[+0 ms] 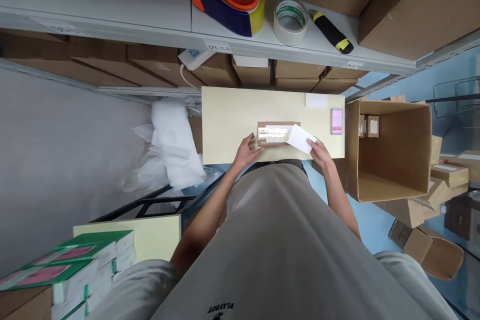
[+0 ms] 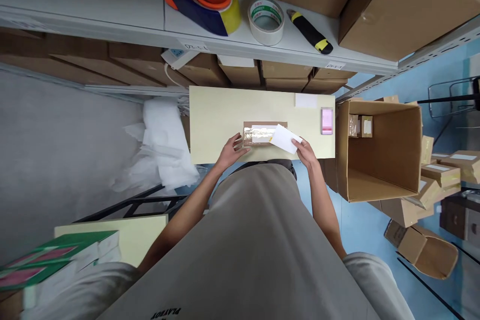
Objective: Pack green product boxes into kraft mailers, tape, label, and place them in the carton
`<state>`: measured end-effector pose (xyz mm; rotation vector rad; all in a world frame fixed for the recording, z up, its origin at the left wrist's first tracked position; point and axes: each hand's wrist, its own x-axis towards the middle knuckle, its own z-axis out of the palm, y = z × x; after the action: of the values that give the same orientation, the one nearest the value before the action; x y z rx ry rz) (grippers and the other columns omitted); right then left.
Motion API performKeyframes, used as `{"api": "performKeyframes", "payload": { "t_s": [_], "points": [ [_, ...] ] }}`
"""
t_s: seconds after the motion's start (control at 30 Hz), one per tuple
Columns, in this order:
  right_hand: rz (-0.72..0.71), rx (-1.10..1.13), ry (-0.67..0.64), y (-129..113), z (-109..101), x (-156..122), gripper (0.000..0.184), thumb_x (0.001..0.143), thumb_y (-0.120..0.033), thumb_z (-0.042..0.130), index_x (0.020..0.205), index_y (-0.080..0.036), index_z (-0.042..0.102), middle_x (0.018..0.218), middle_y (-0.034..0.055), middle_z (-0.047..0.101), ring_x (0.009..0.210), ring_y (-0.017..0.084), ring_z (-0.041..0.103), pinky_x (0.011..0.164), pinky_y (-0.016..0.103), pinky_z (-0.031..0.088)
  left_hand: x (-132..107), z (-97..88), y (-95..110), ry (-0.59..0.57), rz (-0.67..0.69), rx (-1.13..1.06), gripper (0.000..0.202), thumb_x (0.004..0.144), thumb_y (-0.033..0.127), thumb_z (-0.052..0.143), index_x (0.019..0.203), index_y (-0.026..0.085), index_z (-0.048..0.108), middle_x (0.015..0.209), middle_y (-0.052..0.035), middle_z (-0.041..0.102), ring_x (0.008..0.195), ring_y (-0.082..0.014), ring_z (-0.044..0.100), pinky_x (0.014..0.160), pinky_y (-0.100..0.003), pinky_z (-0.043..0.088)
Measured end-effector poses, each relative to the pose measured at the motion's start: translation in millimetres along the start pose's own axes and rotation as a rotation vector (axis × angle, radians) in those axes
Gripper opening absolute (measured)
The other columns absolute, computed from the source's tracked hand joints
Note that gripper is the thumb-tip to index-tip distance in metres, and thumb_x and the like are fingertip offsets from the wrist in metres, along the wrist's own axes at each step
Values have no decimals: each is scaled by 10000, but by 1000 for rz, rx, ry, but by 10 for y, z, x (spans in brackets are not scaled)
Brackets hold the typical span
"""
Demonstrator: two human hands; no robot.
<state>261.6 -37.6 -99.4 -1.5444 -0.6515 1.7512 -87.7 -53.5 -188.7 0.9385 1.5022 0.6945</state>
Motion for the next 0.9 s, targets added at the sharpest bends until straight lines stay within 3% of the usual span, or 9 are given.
{"api": "performKeyframes", "payload": {
  "t_s": [0.1, 0.17, 0.33, 0.43, 0.53, 0.67, 0.77, 0.9],
  "points": [
    [35, 6, -24, 144, -71, -53, 734, 699, -675, 998, 1290, -270, 840, 1385, 78, 845, 1350, 305, 732, 1216, 478, 575, 16, -6, -92, -50, -52, 9, 1159, 658, 259, 1011, 1699, 207, 505, 1803, -248, 450, 1616, -431, 545, 1282, -559, 536],
    [61, 10, -42, 233, -48, -44, 733, 674, -643, 1011, 1287, -273, 850, 1392, 72, 846, 1353, 298, 729, 1229, 472, 564, 55, 44, -106, -80, -82, -18, 1151, 639, 235, 998, 1684, 194, 517, 1797, -251, 473, 1625, -426, 538, 1298, -565, 516],
    [60, 33, -70, 285, 113, -28, 675, 621, -582, 1050, 1194, -271, 877, 1377, 58, 853, 1395, 304, 711, 1231, 453, 566, 121, 149, -34, -39, -10, -65, 775, 744, 403, 957, 1437, 152, 718, 1590, -206, 708, 1522, -366, 650, 1347, -536, 466],
    [51, 9, -101, 182, 138, -90, 599, 640, -513, 1070, 1161, -285, 881, 1384, 49, 850, 1361, 304, 728, 1205, 447, 584, 122, 75, 34, 38, 35, -117, 640, 865, 542, 881, 1368, 166, 761, 1521, -188, 754, 1450, -347, 703, 1302, -510, 521],
    [63, -18, -111, 74, 139, -98, 543, 622, -461, 1098, 1081, -270, 878, 1311, 48, 869, 1288, 301, 756, 1170, 440, 600, 170, -40, 105, 117, 54, -43, 579, 926, 539, 824, 1376, 176, 778, 1511, -187, 750, 1354, -331, 755, 1232, -481, 579],
    [71, -35, -57, 11, 213, 78, 587, 551, -539, 1121, 967, -231, 844, 1104, 47, 888, 1143, 283, 788, 1086, 412, 620, 308, -81, 201, 82, 8, 193, 468, 955, 393, 753, 1376, 193, 795, 1437, -172, 789, 1250, -346, 787, 1178, -505, 598],
    [56, -43, 5, -35, 295, 225, 660, 520, -656, 1097, 928, -222, 813, 1006, 47, 874, 1067, 280, 784, 1018, 408, 627, 339, -29, 279, 54, -77, 249, 444, 970, 329, 708, 1371, 157, 787, 1367, -191, 811, 1225, -363, 788, 1160, -519, 597],
    [-62, -94, 92, -160, 420, 204, 668, 602, -744, 1032, 951, -236, 774, 1010, 36, 843, 1046, 266, 752, 950, 383, 613, 156, 48, 461, 160, -24, 182, 499, 941, 396, 806, 1388, 177, 772, 1483, -199, 741, 1336, -361, 738, 1174, -496, 596]
  ]
}}
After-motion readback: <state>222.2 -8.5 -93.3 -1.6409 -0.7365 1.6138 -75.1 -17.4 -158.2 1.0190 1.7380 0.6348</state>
